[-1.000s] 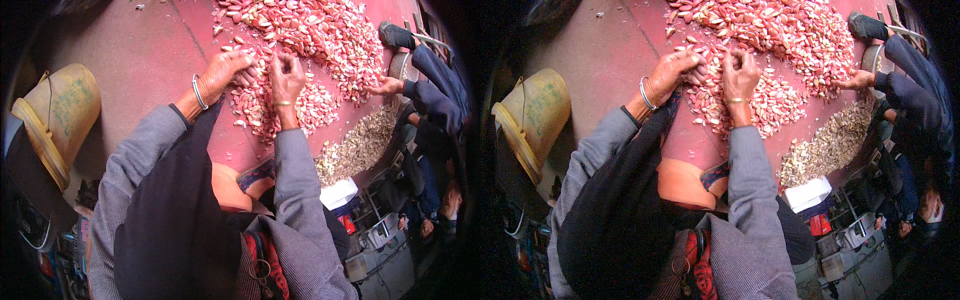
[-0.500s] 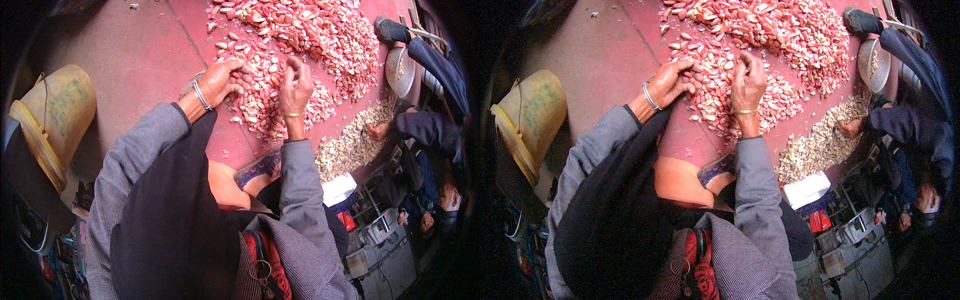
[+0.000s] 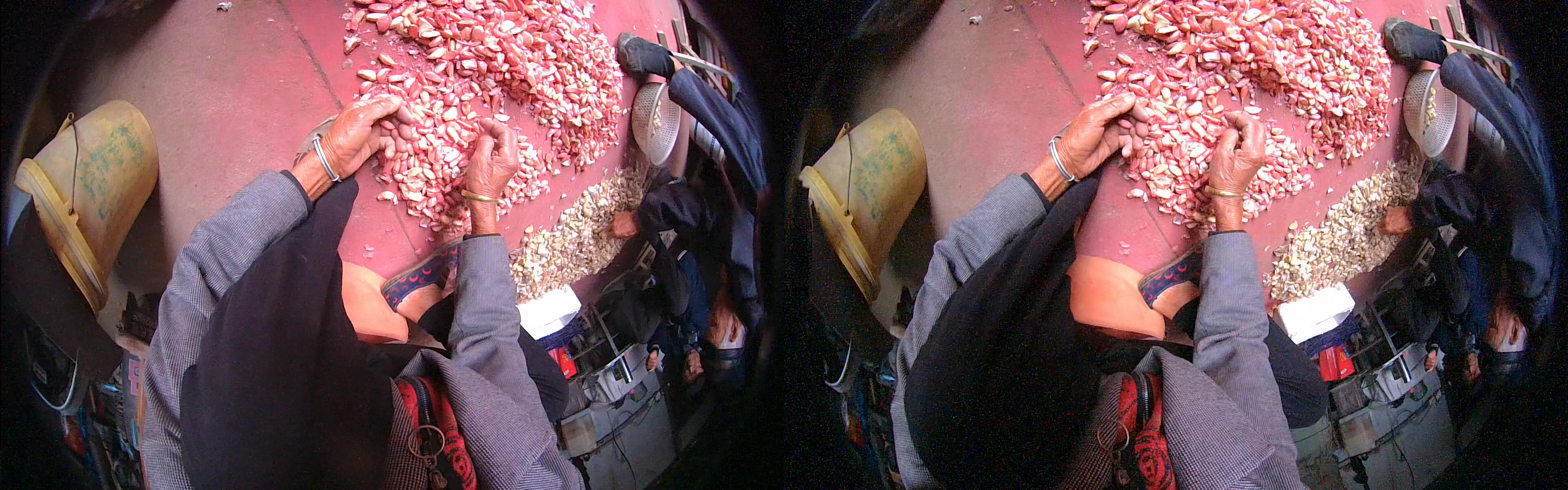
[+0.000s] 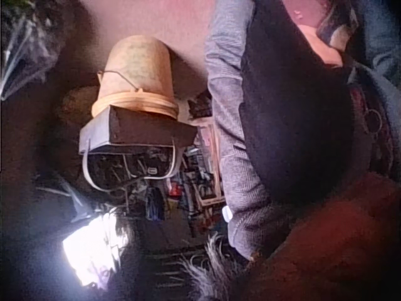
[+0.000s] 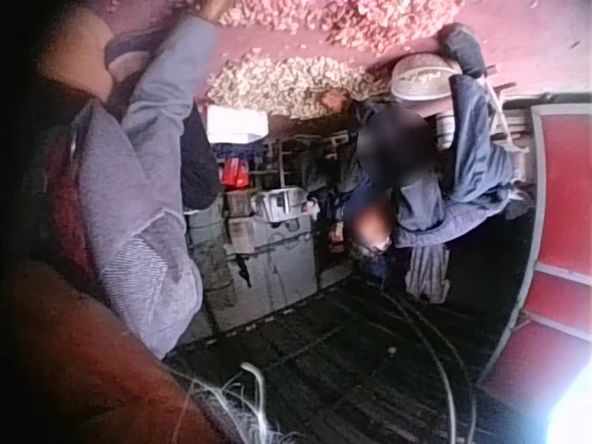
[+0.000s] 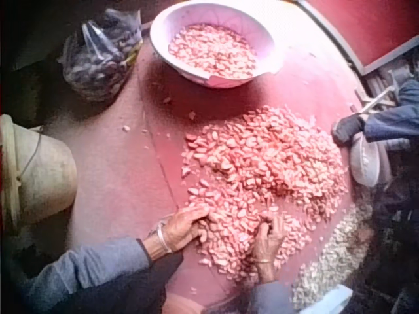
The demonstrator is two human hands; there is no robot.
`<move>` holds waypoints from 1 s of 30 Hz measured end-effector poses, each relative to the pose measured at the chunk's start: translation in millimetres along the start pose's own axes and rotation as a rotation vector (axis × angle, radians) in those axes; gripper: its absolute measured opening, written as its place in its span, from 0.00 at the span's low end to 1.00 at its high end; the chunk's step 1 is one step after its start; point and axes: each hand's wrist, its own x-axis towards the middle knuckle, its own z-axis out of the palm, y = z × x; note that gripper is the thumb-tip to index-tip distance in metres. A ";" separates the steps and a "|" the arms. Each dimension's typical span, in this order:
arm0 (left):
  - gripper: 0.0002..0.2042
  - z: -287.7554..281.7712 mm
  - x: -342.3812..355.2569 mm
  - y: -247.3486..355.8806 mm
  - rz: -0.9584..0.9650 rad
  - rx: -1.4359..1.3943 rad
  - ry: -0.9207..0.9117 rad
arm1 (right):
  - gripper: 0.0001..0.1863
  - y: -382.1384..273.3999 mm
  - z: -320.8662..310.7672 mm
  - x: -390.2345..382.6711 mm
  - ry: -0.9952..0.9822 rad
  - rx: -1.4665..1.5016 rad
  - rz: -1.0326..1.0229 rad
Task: The person sits on the floor and sorts peanuts by hand, separating red-skinned peanuts from shelled kernels. They repeatedly pick up peanuts, inspect them, and place them into separate piles on the floor.
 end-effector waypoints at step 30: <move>0.21 -22.8 6.9 -19.7 -0.253 -0.025 -0.379 | 0.10 -7.3 -1.2 12.1 -0.196 0.527 0.421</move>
